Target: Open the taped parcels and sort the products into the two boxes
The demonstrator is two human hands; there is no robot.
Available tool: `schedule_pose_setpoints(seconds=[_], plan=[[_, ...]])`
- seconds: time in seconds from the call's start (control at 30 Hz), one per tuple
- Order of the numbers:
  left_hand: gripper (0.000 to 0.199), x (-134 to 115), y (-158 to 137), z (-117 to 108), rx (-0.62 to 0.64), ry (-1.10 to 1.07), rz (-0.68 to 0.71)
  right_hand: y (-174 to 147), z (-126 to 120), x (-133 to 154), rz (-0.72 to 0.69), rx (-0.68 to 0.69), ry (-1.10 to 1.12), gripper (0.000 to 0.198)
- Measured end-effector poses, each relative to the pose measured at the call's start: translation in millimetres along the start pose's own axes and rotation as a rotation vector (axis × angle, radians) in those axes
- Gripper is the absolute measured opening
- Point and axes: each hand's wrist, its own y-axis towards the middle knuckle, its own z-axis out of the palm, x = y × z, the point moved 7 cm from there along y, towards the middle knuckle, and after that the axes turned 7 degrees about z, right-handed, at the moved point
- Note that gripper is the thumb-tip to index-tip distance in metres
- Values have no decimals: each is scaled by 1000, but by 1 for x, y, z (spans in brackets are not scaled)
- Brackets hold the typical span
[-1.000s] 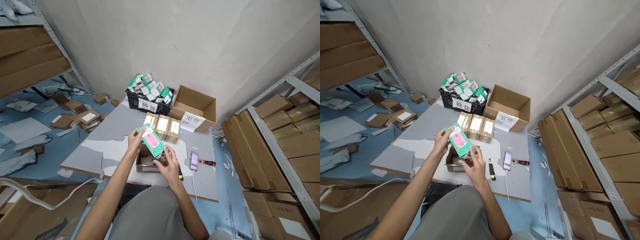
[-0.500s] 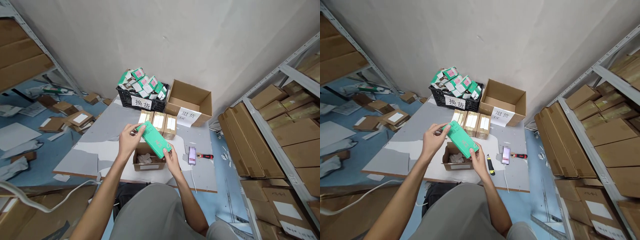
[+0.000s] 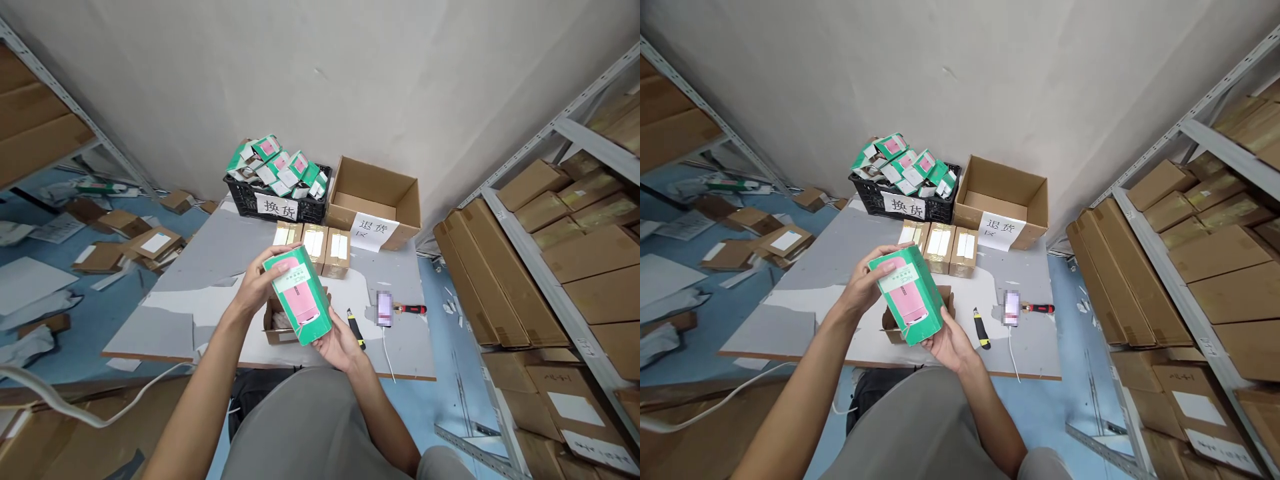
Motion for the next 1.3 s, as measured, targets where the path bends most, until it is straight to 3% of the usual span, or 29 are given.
schedule_pose_setpoints(seconds=[0.17, 0.27, 0.37, 0.47, 0.57, 0.67, 0.73, 0.83, 0.93, 1.03, 1.1, 1.2, 1.3], plan=[[72, 14, 4, -4, -97, 85, -28, 4, -11, 4, -103, 58, -303, 78], [70, 29, 7, -11, -180, 124, -54, 4, -26, 14, -207, -74, -463, 92], [67, 43, 7, -17, -254, 148, -78, -8, -38, 34, -437, -306, -592, 97], [63, 53, 8, -20, -325, 192, -88, -27, -31, 46, -667, -490, -905, 92], [61, 62, 11, -18, -359, 225, -113, -32, -17, 40, -748, -595, -1338, 94], [62, 71, 17, -10, -343, 233, -151, -25, -14, 29, -783, -640, -1551, 81], [62, 74, 21, -3, -296, 256, -154, -18, -17, 26, -804, -640, -1535, 76], [70, 75, 22, 6, -233, 276, -117, -7, -26, 31, -793, -613, -1341, 78], [81, 85, 13, 19, -140, 210, -128, 8, -37, 42, -721, -511, -963, 89], [82, 105, -4, 37, 10, 146, -225, 28, -44, 58, -629, -400, -554, 104], [83, 118, -10, 45, 49, 129, -285, 40, -46, 73, -602, -390, -393, 102], [79, 134, 1, 53, 56, 154, -350, 56, -43, 104, -628, -405, -325, 93], [81, 134, 42, 60, 19, 193, -298, 73, -30, 147, -690, -395, -359, 94]])
